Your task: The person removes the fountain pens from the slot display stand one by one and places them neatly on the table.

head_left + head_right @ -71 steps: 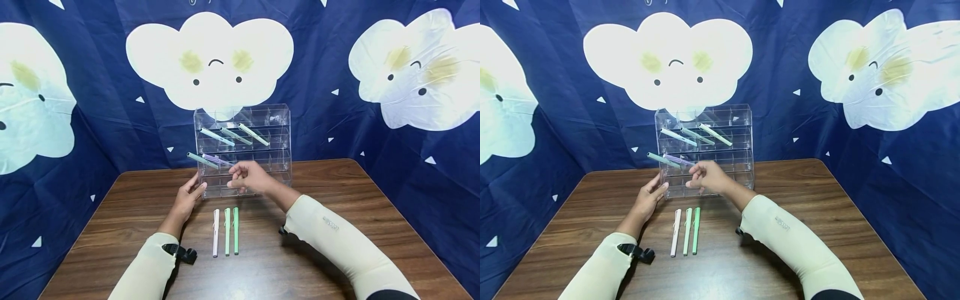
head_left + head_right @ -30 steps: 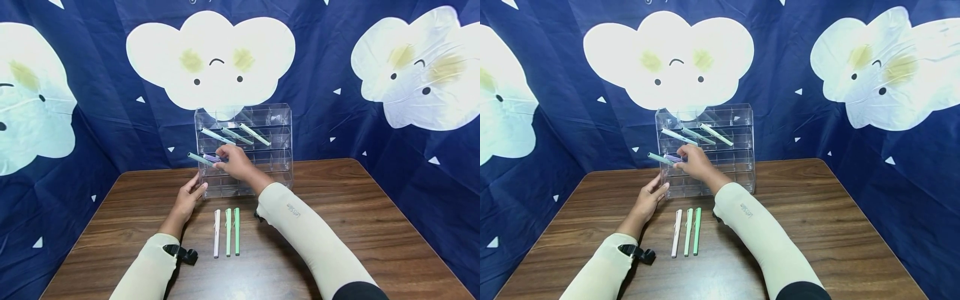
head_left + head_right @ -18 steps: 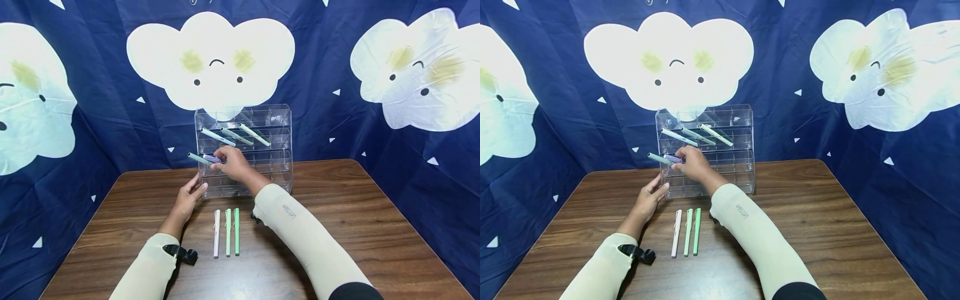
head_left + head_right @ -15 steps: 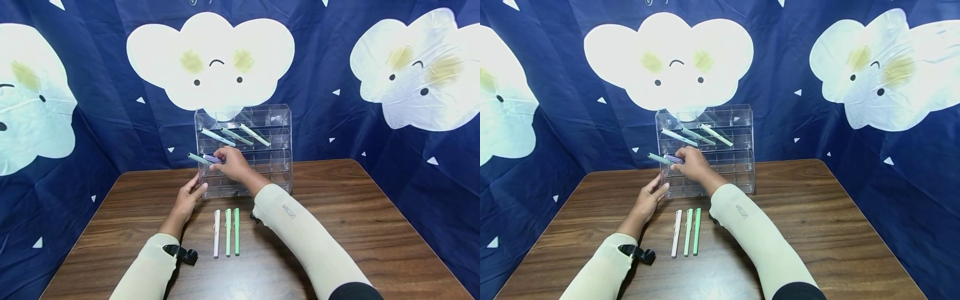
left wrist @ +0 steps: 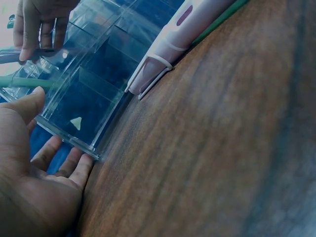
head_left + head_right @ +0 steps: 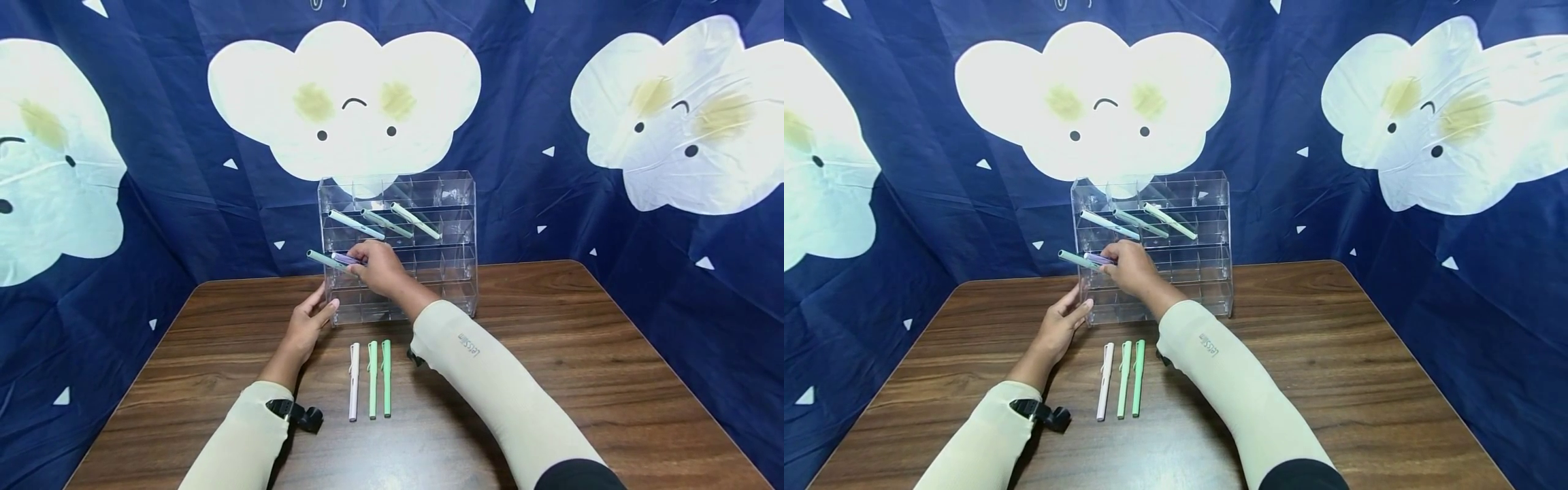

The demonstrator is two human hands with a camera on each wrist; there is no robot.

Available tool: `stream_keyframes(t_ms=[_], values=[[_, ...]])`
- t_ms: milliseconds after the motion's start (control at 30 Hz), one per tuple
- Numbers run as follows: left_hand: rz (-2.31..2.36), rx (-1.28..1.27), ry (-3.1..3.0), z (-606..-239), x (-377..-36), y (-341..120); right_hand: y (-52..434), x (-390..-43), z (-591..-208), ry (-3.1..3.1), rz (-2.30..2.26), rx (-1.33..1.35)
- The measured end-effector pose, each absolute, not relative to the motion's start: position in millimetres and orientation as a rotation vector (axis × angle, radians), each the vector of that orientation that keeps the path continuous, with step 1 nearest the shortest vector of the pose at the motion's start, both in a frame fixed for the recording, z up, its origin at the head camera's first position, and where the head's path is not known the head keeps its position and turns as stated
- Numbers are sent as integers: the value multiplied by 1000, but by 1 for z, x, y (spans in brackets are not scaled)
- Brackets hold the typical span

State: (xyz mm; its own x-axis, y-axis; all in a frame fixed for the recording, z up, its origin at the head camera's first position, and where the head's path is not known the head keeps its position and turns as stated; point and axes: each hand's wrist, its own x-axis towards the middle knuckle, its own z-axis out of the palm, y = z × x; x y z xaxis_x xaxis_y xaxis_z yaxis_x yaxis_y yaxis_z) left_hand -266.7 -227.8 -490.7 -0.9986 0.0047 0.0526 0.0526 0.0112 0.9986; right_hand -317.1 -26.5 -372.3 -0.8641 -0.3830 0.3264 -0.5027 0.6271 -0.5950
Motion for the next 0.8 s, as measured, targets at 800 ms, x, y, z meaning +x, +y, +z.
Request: stream_keyframes(t_ms=[800], values=[[-2157,-60,-2244,-490,-266,-229,-24,-309,-359,-2311,1095,860]])
